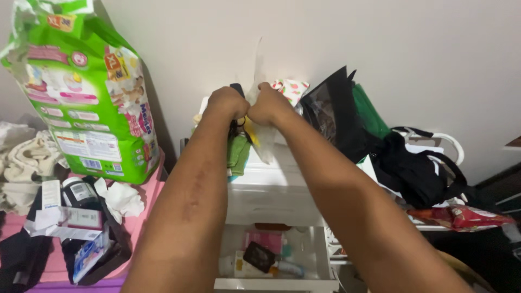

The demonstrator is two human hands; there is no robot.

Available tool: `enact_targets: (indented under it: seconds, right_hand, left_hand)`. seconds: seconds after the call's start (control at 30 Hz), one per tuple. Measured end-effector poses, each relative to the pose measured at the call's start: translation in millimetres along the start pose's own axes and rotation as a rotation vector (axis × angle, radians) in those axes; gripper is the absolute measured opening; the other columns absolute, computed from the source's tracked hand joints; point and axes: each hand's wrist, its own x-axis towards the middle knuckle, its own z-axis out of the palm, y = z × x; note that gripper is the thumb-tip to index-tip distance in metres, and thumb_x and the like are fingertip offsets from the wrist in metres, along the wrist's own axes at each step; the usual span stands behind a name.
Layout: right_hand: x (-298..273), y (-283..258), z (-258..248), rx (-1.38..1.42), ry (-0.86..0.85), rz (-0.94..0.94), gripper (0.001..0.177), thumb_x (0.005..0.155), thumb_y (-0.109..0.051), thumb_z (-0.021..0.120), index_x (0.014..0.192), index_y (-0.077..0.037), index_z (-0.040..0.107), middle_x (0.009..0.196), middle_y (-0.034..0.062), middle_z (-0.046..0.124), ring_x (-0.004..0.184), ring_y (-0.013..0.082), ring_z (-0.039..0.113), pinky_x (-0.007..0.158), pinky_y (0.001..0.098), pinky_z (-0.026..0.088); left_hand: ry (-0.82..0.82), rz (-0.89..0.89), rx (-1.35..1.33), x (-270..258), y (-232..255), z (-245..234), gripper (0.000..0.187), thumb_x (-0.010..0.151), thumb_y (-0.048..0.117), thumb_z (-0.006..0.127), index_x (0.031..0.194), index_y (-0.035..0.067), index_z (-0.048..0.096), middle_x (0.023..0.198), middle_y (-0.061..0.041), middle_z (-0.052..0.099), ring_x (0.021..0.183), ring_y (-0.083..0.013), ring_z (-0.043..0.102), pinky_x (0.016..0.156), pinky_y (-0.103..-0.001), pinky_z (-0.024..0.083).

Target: The person folds a light pink garment and places it into an open drawer. They then pick up several folded baby items, including a patterned cloth and a green knitted piece, from the top of the drawer unit and place them inside. Finally, they organize small pouches and miscellaneous items within the drawer.

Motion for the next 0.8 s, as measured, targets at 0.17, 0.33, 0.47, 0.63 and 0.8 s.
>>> enact_targets:
  seconds: [0.17, 0.33, 0.47, 0.63, 0.8]
  right_hand:
    - [-40, 20, -10, 0.182, 0.079, -0.038, 0.091, 0.075, -0.030, 0.081, 0.151, -0.007, 0.036, 0.137, 0.0226, 0.060, 0.128, 0.0343, 0.059, 0.105, 0.0397, 0.047]
    - [-95, 27, -11, 0.198, 0.417, -0.356, 0.065, 0.085, -0.027, 0.080, 0.139, -0.003, 0.054, 0.131, 0.0237, 0.064, 0.123, 0.0403, 0.061, 0.103, 0.0448, 0.047]
    - [-131, 27, -7, 0.173, 0.548, -0.503, 0.049, 0.088, -0.019, 0.079, 0.131, -0.002, 0.060, 0.127, 0.0213, 0.066, 0.120, 0.0409, 0.061, 0.103, 0.0457, 0.047]
    - [-175, 34, 8, 0.233, 0.648, -0.594, 0.032, 0.092, -0.010, 0.074, 0.121, -0.003, 0.065, 0.123, 0.0174, 0.069, 0.119, 0.0360, 0.065, 0.104, 0.0421, 0.051]
    - [-212, 59, 40, 0.286, 0.528, -0.541, 0.020, 0.090, -0.009, 0.073, 0.110, -0.005, 0.072, 0.113, 0.0153, 0.074, 0.111, 0.0324, 0.069, 0.098, 0.0401, 0.053]
  left_hand:
    - [-0.018, 0.041, -0.065, -11, 8, 2, 0.053, 0.088, 0.046, 0.070, 0.112, -0.002, 0.073, 0.121, -0.026, 0.068, 0.117, -0.0380, 0.066, 0.098, -0.041, 0.052]
    - [-0.162, -0.029, -0.203, -45, 6, -28, 0.063, 0.104, 0.050, 0.050, 0.110, -0.010, 0.070, 0.105, -0.028, 0.072, 0.095, -0.0411, 0.072, 0.087, -0.050, 0.056]
    - [-0.190, 0.052, -0.052, -55, -6, -38, 0.064, 0.109, 0.048, 0.038, 0.111, -0.006, 0.071, 0.096, -0.025, 0.072, 0.082, -0.0351, 0.069, 0.087, -0.048, 0.053]
    - [-0.232, 0.137, -0.202, -49, -36, -22, 0.050, 0.104, 0.042, 0.038, 0.122, 0.006, 0.068, 0.105, -0.017, 0.075, 0.091, -0.0326, 0.072, 0.091, -0.045, 0.055]
    - [0.113, 0.361, -0.242, -52, -67, -6, 0.042, 0.100, 0.037, 0.051, 0.126, 0.010, 0.069, 0.120, -0.018, 0.070, 0.111, -0.0368, 0.065, 0.099, -0.043, 0.048]
